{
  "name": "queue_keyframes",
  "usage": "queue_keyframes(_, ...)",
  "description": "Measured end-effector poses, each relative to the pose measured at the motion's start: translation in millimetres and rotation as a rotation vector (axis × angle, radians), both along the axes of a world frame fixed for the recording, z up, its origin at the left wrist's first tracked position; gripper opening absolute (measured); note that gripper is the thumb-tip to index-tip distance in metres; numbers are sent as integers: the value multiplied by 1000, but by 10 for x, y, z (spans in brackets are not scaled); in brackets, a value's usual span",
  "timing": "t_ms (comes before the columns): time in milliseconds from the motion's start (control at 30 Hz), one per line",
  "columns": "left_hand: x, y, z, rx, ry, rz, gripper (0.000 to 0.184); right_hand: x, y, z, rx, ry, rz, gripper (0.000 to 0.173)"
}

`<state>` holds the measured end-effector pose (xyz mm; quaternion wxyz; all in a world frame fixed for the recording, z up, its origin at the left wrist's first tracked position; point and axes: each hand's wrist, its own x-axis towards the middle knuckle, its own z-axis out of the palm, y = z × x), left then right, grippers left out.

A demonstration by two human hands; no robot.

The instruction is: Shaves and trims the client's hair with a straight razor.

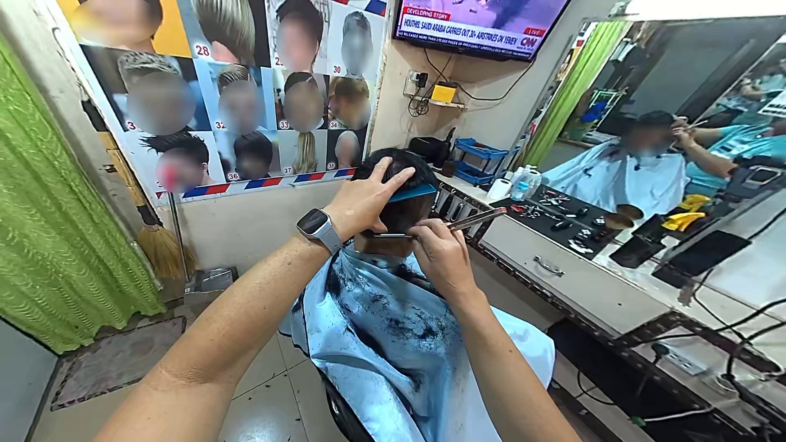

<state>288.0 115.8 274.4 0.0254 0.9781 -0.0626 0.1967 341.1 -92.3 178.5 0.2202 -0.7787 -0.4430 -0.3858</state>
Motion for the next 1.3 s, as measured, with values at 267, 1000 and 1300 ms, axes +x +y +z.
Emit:
queue_keyframes(267,-16,-7,-26,-22,-22,-17,120,39,27,-85,4,-15,-23,20)
queue_keyframes(1000,-86,167,17,-26,-34,-138,121,-247,204,14,3,-26,-94,23)
queue_keyframes(1300,-100,192,-34,-41,-59,-178,119,-294,266,13,-16,-50,-183,23)
